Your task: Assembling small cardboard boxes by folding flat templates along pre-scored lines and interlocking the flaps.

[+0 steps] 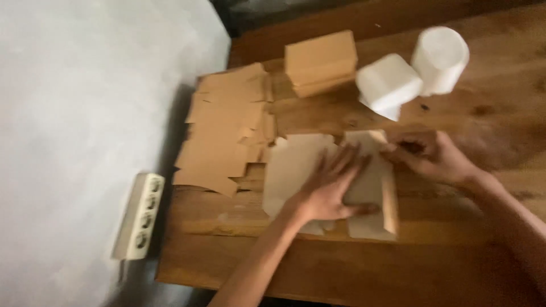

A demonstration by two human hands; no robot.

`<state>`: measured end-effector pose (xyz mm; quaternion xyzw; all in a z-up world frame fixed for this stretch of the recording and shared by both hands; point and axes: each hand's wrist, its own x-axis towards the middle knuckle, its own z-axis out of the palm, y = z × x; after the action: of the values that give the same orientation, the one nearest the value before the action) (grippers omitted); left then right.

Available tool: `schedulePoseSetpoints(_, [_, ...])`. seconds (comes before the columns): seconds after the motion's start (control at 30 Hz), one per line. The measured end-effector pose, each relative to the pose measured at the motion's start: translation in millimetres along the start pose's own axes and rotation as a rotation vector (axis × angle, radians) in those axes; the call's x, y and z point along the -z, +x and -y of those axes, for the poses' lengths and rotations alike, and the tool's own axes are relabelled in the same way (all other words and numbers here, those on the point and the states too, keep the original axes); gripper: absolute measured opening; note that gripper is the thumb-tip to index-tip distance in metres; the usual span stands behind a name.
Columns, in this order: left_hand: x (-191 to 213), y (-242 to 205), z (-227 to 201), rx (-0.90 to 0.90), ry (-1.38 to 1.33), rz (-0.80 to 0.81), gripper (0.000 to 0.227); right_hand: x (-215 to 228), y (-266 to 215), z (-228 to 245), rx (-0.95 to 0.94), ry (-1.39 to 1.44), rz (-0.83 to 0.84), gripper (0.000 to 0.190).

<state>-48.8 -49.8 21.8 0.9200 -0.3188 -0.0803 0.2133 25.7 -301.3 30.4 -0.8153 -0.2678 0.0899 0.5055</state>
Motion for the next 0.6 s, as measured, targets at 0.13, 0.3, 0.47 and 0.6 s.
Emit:
schedulePoseSetpoints(0.13, [7.8, 2.8, 0.0, -0.039, -0.047, -0.126, 0.11, -3.9, -5.7, 5.0, 0.249, -0.253, -0.13, 0.018])
schedulePoseSetpoints(0.3, [4.8, 2.4, 1.3, -0.055, -0.161, -0.259, 0.094, -8.3, -5.1, -21.0, 0.375, -0.561, -0.137, 0.026])
schedulePoseSetpoints(0.47, [-9.0, 5.2, 7.7, -0.085, 0.094, -0.162, 0.101, -8.5, -2.2, -14.2, 0.323, -0.467, -0.09, 0.044])
schedulePoseSetpoints(0.6, [-7.5, 4.0, 6.2, -0.054, 0.05, -0.139, 0.099, -6.4, -2.5, -15.8, 0.201, -0.43, -0.117, 0.049])
